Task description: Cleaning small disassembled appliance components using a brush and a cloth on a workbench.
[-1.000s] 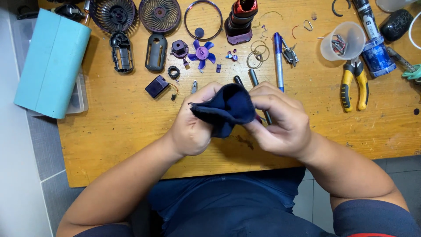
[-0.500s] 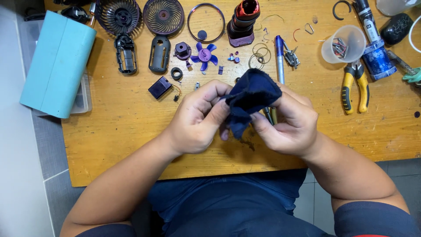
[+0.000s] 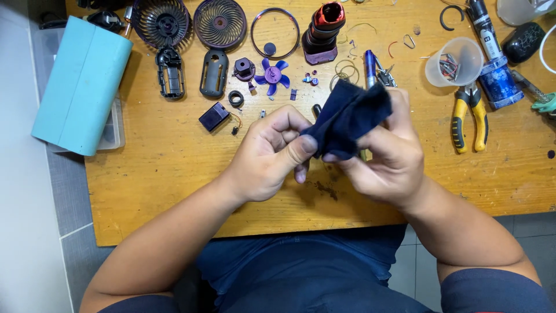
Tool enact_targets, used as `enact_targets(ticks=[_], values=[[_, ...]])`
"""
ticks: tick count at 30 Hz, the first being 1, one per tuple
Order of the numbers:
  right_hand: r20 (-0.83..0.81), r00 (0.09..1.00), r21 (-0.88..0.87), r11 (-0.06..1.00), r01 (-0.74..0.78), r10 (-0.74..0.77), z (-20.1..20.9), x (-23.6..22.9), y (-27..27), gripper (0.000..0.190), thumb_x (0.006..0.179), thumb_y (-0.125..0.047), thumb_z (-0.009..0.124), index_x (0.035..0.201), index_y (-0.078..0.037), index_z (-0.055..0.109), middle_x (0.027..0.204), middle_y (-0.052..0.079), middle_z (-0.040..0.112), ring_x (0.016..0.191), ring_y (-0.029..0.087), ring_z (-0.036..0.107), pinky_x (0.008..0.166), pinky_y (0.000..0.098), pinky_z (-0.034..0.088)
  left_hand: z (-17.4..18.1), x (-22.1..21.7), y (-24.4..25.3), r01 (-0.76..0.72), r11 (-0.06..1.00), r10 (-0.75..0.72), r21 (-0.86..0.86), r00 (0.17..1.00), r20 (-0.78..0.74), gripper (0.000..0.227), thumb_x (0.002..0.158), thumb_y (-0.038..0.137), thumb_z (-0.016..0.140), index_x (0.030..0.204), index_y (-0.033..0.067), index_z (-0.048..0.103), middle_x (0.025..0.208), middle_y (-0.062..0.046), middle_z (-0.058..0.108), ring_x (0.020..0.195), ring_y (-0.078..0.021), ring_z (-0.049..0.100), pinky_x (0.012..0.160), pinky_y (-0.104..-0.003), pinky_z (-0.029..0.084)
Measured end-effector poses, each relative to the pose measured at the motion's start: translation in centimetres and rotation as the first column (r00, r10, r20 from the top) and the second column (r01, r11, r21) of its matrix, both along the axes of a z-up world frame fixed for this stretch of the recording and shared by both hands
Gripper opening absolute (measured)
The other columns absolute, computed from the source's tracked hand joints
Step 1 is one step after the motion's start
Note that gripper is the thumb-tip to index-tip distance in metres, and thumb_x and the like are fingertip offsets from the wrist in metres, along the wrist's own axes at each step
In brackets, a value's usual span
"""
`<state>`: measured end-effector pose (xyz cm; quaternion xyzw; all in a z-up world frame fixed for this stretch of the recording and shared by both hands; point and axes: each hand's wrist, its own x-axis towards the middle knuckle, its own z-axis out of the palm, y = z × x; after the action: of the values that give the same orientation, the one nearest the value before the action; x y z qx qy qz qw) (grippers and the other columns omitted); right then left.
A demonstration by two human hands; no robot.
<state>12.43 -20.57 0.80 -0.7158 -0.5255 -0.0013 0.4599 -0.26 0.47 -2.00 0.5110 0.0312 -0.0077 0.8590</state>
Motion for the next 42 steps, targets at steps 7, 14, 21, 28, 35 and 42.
enact_targets(ticks=[7,14,21,28,35,42], values=[[-0.442,0.885,0.134,0.965,0.225,-0.145,-1.4,-0.1,-0.6,0.032,0.117,-0.033,0.071,0.107,-0.008,0.055,0.105,0.005,0.057,0.096,0.017,0.053,0.093,0.0341,0.044,-0.4,-0.8,0.3,0.149,0.983,-0.144,-0.107,0.988,0.047,0.041,0.119,0.039,0.065,0.134,0.0006,0.065,0.110,-0.017,0.075,0.074,-0.0241,0.075,0.065,-0.031,0.066],[-0.384,0.878,0.079,0.937,0.341,-0.287,-2.1,-0.6,-0.8,0.029,0.117,-0.026,0.076,0.112,-0.008,0.055,0.098,0.001,0.046,0.087,0.014,0.042,0.083,0.0318,0.034,-0.1,-0.4,0.4,0.139,0.989,-0.135,-0.040,0.987,0.087,0.040,0.122,0.037,0.062,0.142,0.0030,0.061,0.110,-0.005,0.068,0.083,-0.0124,0.064,0.077,-0.027,0.059],[-0.368,0.892,0.076,0.948,0.310,-0.262,-2.2,-1.1,-1.4,0.028,0.113,-0.022,0.080,0.113,-0.004,0.058,0.100,0.005,0.057,0.089,0.017,0.052,0.086,0.0314,0.041,1.4,-0.4,1.1,0.099,0.986,-0.101,0.132,0.995,0.008,0.039,0.122,0.042,0.053,0.131,0.0078,0.068,0.093,0.000,0.068,0.066,-0.0070,0.057,0.059,-0.024,0.052],[-0.448,0.869,0.078,0.959,0.272,-0.210,-1.6,-1.1,-0.8,0.023,0.116,-0.011,0.075,0.124,0.000,0.057,0.105,0.011,0.065,0.089,0.016,0.063,0.079,0.0269,0.050,0.9,-0.1,1.5,-0.040,0.942,0.025,0.332,0.999,0.048,0.030,0.121,0.034,0.058,0.123,0.0067,0.072,0.100,0.004,0.065,0.087,-0.0077,0.058,0.078,-0.026,0.050],[-0.061,0.976,0.264,0.939,0.219,-0.210,0.4,0.6,1.2,0.035,0.111,-0.011,0.074,0.129,-0.001,0.046,0.126,0.026,0.054,0.122,0.038,0.058,0.110,0.0435,0.047,1.3,0.1,0.9,-0.058,0.868,0.011,0.493,0.995,0.098,0.039,0.123,0.039,0.050,0.095,0.0138,0.061,0.087,0.008,0.045,0.081,-0.0093,0.044,0.074,-0.031,0.038],[0.038,0.999,0.053,0.998,-0.016,0.014,0.2,-0.4,0.8,0.027,0.104,-0.018,0.084,0.095,0.002,0.067,0.094,0.015,0.070,0.091,0.038,0.064,0.093,0.0502,0.047,1.4,0.0,0.7,0.014,0.845,-0.040,0.535,0.999,0.036,0.028,0.120,0.031,0.059,0.095,0.0173,0.062,0.081,0.009,0.051,0.075,-0.0085,0.048,0.067,-0.031,0.041]])
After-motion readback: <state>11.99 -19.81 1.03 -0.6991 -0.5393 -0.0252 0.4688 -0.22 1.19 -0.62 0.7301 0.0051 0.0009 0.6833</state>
